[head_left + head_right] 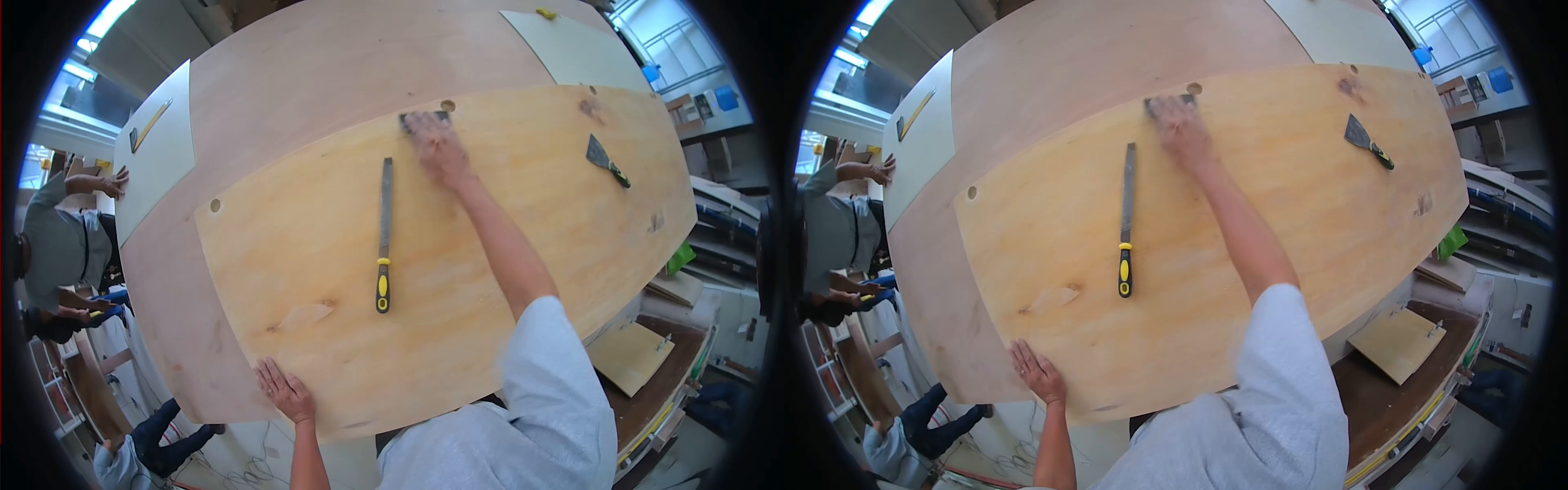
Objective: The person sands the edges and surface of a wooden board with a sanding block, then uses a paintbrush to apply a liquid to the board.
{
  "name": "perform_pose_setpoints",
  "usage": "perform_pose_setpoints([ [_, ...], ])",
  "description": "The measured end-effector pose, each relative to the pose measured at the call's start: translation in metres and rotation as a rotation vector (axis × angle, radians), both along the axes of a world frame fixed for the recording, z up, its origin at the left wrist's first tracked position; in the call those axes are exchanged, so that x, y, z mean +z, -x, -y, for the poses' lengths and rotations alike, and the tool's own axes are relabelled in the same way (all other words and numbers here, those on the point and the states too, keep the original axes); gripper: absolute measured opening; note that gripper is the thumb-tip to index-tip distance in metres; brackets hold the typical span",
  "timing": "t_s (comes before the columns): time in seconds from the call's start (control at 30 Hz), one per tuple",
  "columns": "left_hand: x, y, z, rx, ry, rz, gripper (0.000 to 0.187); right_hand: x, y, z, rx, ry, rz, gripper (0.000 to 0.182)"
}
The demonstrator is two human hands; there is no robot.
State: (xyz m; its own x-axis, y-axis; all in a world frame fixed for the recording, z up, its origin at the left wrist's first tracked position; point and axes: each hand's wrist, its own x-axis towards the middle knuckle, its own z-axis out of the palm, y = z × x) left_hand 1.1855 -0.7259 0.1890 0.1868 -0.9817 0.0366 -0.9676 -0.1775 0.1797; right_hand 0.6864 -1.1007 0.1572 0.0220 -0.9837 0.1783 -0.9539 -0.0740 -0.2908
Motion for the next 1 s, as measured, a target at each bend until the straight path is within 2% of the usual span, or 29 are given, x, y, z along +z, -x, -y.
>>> perform_pose_setpoints([
  [0.07, 0.0, 0.003, 0.002, 0.0, 0.003, 0.011, 0.061, -0.014, 0.041, 0.027, -0.069, 0.06, -0.121, 0.06],
  [0.17, 0.005, 0.006, 0.004, -0.006, 0.0, 0.022, 0.061, 0.001, 0.01, 0.002, -0.107, 0.107, -0.285, 0.061],
  [0.2, 0.003, 0.005, 0.002, -0.009, 0.003, 0.016, 0.061, -0.004, -0.003, -0.012, -0.065, 0.084, -0.275, 0.062],
  [0.3, -0.004, 0.003, 0.005, -0.016, 0.012, 0.03, 0.061, -0.005, -0.012, -0.014, -0.057, 0.045, 0.015, 0.061],
  [0.4, 0.001, 0.004, 0.006, -0.026, 0.001, 0.043, 0.062, 0.005, 0.0, 0.031, -0.256, 0.024, 0.03, 0.056],
  [0.5, 0.0, 0.004, 0.001, 0.003, -0.012, 0.02, 0.062, -0.004, -0.012, 0.03, -0.136, 0.071, -0.236, 0.056],
  [0.6, -0.005, -0.003, 0.002, -0.004, -0.031, 0.039, 0.062, 0.014, 0.01, -0.024, 0.278, 0.061, 0.01, 0.053],
  [0.67, -0.006, 0.0, -0.004, -0.007, -0.045, 0.045, 0.062, -0.002, 0.076, -0.029, 0.257, 0.147, -0.166, 0.053],
  [0.73, -0.004, 0.0, 0.0, -0.002, -0.04, 0.039, 0.062, 0.013, 0.144, -0.02, -0.019, -0.036, -0.894, 0.053],
  [0.8, 0.005, 0.005, 0.005, -0.002, -0.038, 0.045, 0.062, 0.002, 0.213, -0.012, -0.31, -0.049, -0.72, 0.057],
  [0.9, -0.002, 0.006, 0.005, -0.006, -0.051, 0.051, 0.063, -0.017, 0.227, 0.014, -0.606, 0.013, -0.401, 0.055],
  [0.93, -0.002, 0.004, 0.002, -0.003, -0.054, 0.06, 0.063, -0.017, 0.209, 0.02, -0.52, -0.119, -0.314, 0.057],
  [1.0, -0.005, 0.002, -0.001, -0.013, -0.04, 0.055, 0.061, 0.004, 0.146, 0.029, -0.244, -0.142, -0.267, 0.056],
])
